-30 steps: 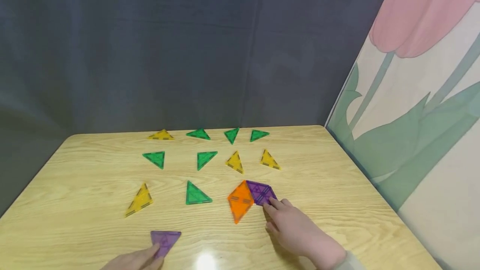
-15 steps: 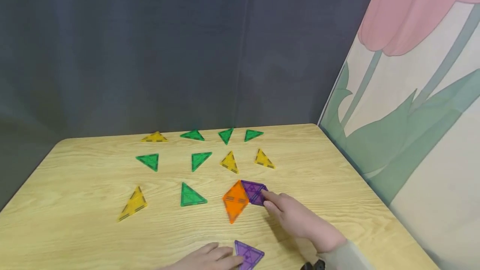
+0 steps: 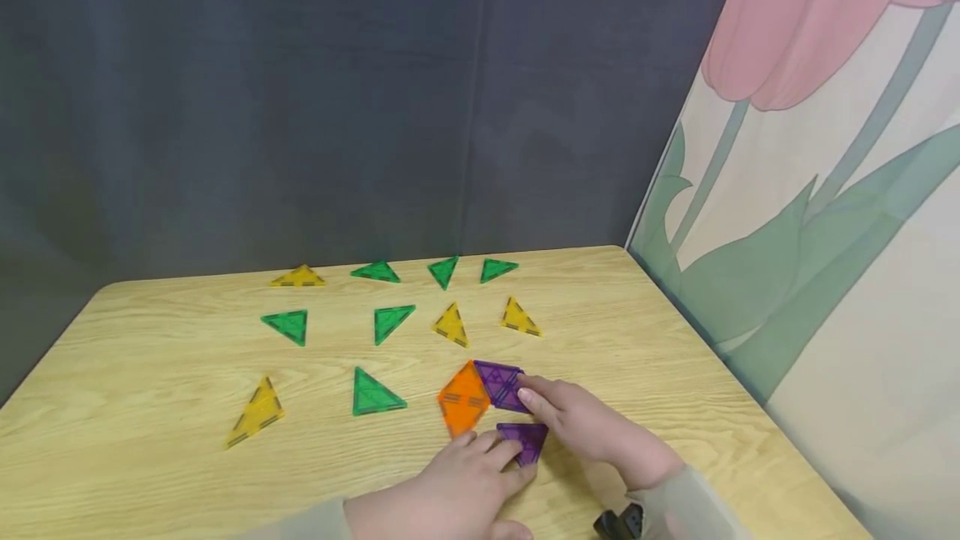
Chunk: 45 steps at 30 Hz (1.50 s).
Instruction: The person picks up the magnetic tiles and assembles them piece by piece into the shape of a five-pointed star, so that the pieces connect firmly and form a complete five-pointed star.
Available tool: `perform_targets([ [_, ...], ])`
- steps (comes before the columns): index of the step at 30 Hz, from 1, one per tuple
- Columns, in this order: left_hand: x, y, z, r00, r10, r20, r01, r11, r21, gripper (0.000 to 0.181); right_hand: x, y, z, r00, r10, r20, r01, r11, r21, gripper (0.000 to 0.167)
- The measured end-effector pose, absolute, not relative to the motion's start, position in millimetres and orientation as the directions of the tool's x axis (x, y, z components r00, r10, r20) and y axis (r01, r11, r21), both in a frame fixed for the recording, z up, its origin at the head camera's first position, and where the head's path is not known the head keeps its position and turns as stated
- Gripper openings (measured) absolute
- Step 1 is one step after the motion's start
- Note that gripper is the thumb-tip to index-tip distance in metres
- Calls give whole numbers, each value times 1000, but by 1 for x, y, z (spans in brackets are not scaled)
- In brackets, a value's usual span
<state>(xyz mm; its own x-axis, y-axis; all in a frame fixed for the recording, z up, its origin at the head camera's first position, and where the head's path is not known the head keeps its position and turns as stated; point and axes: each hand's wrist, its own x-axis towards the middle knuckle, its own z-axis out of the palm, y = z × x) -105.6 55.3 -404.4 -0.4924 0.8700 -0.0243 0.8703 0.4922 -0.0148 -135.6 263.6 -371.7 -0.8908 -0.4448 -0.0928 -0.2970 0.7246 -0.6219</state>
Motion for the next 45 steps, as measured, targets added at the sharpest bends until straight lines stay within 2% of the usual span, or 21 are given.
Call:
perform_targets([
  [7,-106,59,-409,-530,848,24,848,530,1,68,-134,262,-375,-897,-432,-96,-288,734,-615,53],
  [23,-109,51,-405,-598,801,-35,796,598,95,75,-134,257,-377,-896,-432,-106,-297,758,-580,52],
  [25,-110,45,-404,-636,771,-47,762,636,123,80,-134,257,-377,-895,-435,-100,-307,762,-571,52],
  [29,-120,32,-401,-773,625,-105,604,777,177,91,-133,258,-376,-894,-437,-101,-314,769,-557,51],
  [32,-128,22,-399,-821,549,-157,517,832,203,93,-133,257,-375,-895,-430,-117,-301,777,-553,53],
  [39,-125,12,-401,-792,592,-150,555,800,226,90,-137,249,-375,-910,-386,-152,-260,815,-518,55],
  [45,-121,-13,-398,-763,640,-93,596,752,284,85,-143,238,-373,-924,-361,-126,-284,869,-406,51],
])
